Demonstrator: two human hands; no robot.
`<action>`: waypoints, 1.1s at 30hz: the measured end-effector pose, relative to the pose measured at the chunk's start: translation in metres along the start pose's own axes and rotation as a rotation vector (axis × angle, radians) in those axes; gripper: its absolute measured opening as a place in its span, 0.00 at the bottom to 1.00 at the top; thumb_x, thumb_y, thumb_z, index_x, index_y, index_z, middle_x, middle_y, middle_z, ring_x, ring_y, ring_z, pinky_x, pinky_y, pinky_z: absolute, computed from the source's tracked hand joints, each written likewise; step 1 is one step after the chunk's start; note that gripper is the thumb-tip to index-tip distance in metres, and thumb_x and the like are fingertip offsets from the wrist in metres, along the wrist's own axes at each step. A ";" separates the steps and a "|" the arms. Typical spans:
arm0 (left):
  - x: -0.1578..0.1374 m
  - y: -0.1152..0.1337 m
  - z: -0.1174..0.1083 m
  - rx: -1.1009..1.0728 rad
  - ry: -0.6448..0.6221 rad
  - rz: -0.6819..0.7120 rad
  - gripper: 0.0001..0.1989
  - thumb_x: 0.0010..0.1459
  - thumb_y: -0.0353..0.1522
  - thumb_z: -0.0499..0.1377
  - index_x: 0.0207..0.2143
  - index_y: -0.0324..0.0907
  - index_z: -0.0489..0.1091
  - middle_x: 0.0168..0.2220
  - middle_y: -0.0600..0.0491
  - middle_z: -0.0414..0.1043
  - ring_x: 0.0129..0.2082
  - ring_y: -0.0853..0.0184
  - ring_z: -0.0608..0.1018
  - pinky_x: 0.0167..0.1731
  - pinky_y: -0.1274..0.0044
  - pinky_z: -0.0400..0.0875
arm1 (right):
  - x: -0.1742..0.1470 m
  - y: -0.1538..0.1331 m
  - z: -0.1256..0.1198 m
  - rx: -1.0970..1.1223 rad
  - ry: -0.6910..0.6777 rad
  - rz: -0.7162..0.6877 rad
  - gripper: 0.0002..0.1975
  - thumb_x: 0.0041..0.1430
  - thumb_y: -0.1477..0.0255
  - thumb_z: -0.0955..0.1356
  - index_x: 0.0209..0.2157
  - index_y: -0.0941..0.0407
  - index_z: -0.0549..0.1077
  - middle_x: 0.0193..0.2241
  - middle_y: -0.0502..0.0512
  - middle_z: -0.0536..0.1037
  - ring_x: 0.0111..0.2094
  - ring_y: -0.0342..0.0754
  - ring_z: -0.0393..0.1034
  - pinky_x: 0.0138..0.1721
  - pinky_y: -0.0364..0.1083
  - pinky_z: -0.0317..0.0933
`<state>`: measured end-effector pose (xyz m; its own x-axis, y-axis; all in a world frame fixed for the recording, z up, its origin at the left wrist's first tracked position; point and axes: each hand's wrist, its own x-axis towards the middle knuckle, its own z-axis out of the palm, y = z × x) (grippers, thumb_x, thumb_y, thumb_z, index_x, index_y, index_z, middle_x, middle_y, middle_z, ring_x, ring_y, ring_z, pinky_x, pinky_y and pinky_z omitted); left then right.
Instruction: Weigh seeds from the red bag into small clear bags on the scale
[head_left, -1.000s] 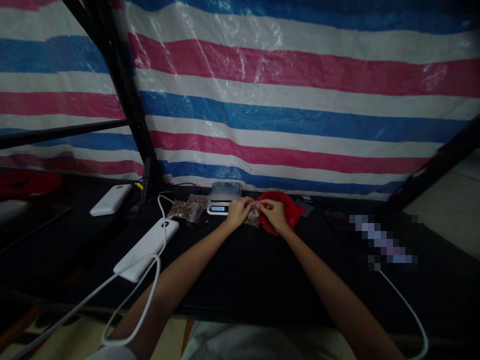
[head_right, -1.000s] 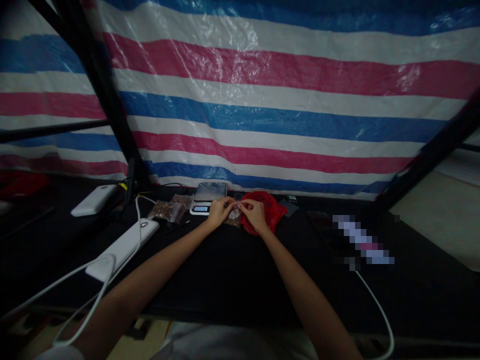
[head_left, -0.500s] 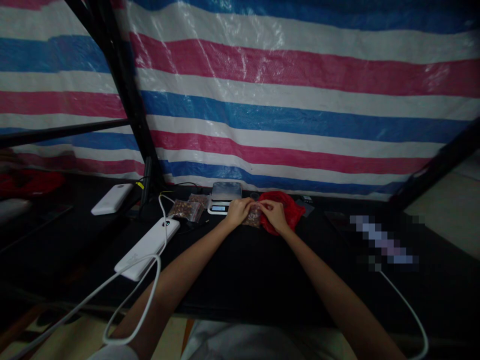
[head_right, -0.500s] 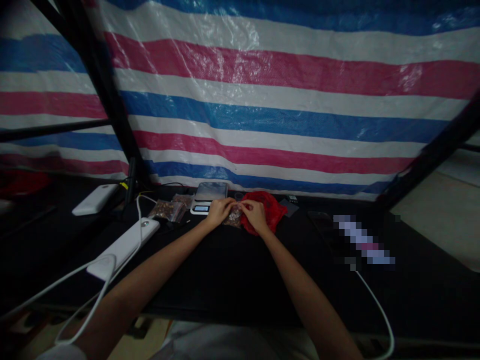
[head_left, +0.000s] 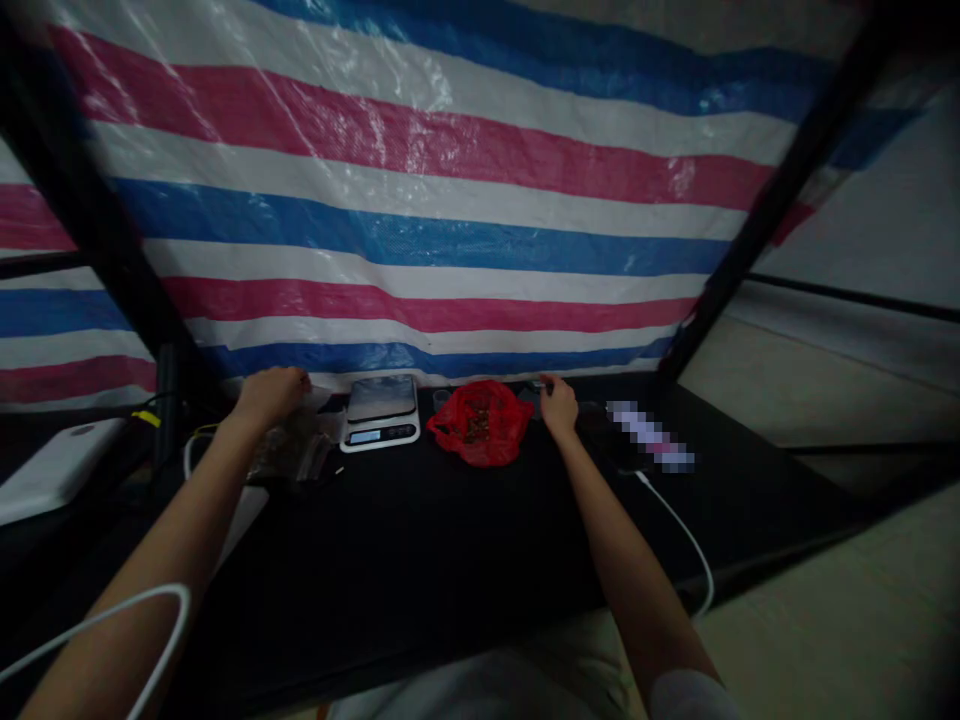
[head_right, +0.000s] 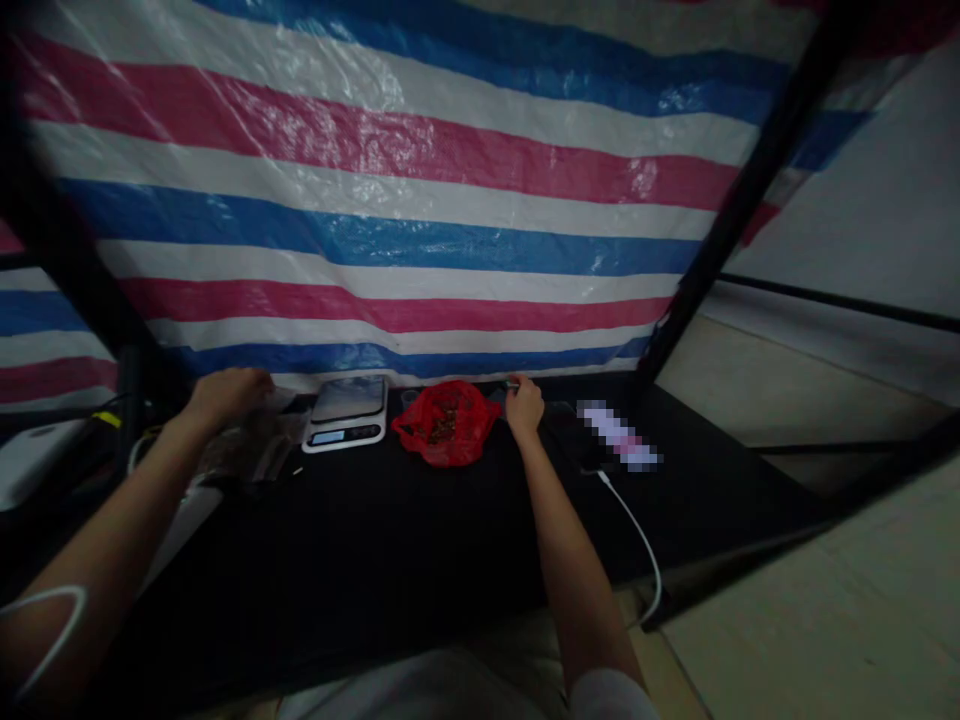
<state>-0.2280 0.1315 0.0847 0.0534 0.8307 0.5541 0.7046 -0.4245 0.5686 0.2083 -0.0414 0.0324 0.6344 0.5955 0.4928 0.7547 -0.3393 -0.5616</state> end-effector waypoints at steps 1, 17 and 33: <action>-0.005 -0.005 0.004 0.028 -0.035 0.018 0.11 0.44 0.34 0.60 0.14 0.41 0.64 0.13 0.58 0.57 0.31 0.61 0.71 0.46 0.56 0.56 | 0.000 0.004 0.001 -0.082 -0.050 -0.016 0.16 0.52 0.75 0.62 0.44 0.55 0.70 0.42 0.60 0.73 0.43 0.54 0.64 0.39 0.49 0.57; -0.067 0.147 0.118 -0.162 -0.146 0.352 0.11 0.53 0.27 0.49 0.32 0.42 0.71 0.36 0.51 0.72 0.40 0.63 0.71 0.43 0.72 0.62 | 0.010 0.038 0.021 0.184 -0.183 -0.011 0.03 0.35 0.74 0.70 0.15 0.56 0.72 0.16 0.51 0.73 0.22 0.46 0.68 0.28 0.43 0.60; -0.040 0.071 0.107 -0.464 -0.213 0.124 0.16 0.51 0.43 0.54 0.30 0.39 0.71 0.31 0.52 0.73 0.32 0.67 0.73 0.35 0.78 0.65 | -0.035 -0.146 0.087 0.748 -0.118 -0.239 0.08 0.50 0.69 0.65 0.28 0.59 0.72 0.29 0.56 0.75 0.30 0.45 0.69 0.34 0.42 0.62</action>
<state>-0.1048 0.1064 0.0379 0.2930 0.7986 0.5257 0.2992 -0.5988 0.7429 0.0616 0.0510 0.0392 0.4159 0.6781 0.6060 0.5287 0.3619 -0.7678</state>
